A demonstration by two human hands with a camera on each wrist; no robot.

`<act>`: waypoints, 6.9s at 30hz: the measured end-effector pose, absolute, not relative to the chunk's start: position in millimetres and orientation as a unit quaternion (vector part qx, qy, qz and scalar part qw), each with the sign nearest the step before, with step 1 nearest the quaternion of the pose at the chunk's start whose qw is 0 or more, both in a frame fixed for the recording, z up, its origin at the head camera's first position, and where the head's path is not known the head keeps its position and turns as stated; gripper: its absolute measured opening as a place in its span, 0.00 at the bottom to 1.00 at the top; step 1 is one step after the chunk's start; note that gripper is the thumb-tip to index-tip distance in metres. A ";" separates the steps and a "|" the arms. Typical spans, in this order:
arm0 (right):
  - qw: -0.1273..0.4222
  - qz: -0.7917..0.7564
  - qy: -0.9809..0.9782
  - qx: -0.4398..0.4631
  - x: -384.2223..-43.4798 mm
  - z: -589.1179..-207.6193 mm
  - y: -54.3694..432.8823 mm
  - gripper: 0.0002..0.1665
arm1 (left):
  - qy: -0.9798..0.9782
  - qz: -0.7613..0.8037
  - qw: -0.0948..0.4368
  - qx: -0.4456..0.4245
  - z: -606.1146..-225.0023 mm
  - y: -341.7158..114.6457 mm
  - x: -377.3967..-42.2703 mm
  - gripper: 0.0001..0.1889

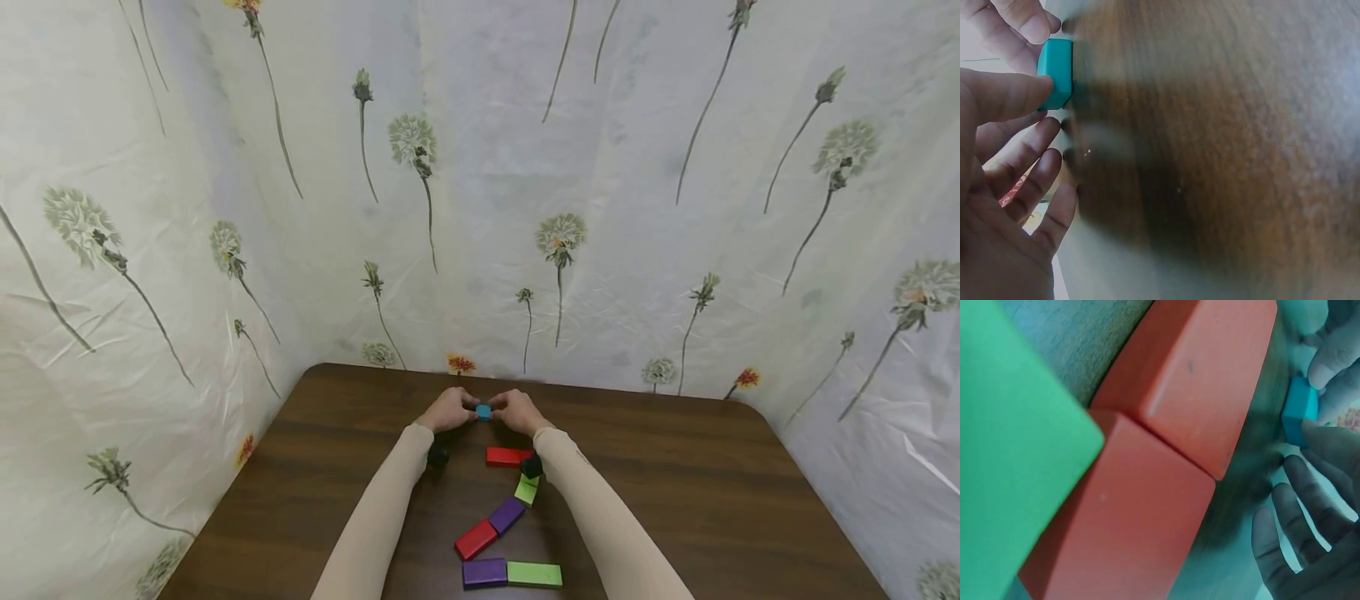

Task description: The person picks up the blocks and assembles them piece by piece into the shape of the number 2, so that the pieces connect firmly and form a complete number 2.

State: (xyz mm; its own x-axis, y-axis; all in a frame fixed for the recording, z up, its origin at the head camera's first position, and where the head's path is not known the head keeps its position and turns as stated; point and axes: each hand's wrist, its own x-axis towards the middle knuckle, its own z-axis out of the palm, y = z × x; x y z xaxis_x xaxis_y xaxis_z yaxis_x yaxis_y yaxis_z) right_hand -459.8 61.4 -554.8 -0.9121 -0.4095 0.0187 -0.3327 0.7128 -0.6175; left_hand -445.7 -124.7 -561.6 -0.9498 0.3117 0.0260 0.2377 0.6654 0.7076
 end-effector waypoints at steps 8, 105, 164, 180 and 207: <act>0.073 -0.329 0.920 -0.199 -462.2 -555.0 64.4 0.13 | 0.910 0.381 0.055 0.155 -560.8 -128.2 -447.0 0.15; 0.142 -0.294 0.894 -0.309 -446.9 -550.2 71.8 0.07 | 0.898 0.342 0.150 0.233 -549.2 -149.2 -418.4 0.12; 0.204 -0.289 0.881 -0.314 -436.1 -543.9 75.5 0.07 | 0.881 0.315 0.212 0.282 -542.4 -143.3 -409.3 0.11; 0.206 -0.289 0.879 -0.318 -435.9 -543.2 76.9 0.06 | 0.882 0.313 0.213 0.282 -537.8 -139.9 -405.0 0.12; 0.211 -0.286 0.876 -0.326 -433.6 -540.8 83.7 0.07 | 0.886 0.303 0.207 0.284 -541.0 -133.6 -407.9 0.11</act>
State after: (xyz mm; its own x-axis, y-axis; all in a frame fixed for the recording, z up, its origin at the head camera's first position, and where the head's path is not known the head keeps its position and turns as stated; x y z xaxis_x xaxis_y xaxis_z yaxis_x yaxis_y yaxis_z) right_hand -433.6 83.7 -540.8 -0.6986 -0.6918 -0.1827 -0.4504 0.6236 -0.6389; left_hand -407.9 -133.6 -541.0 -0.7534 0.6282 -0.1946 0.3775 0.6554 0.6542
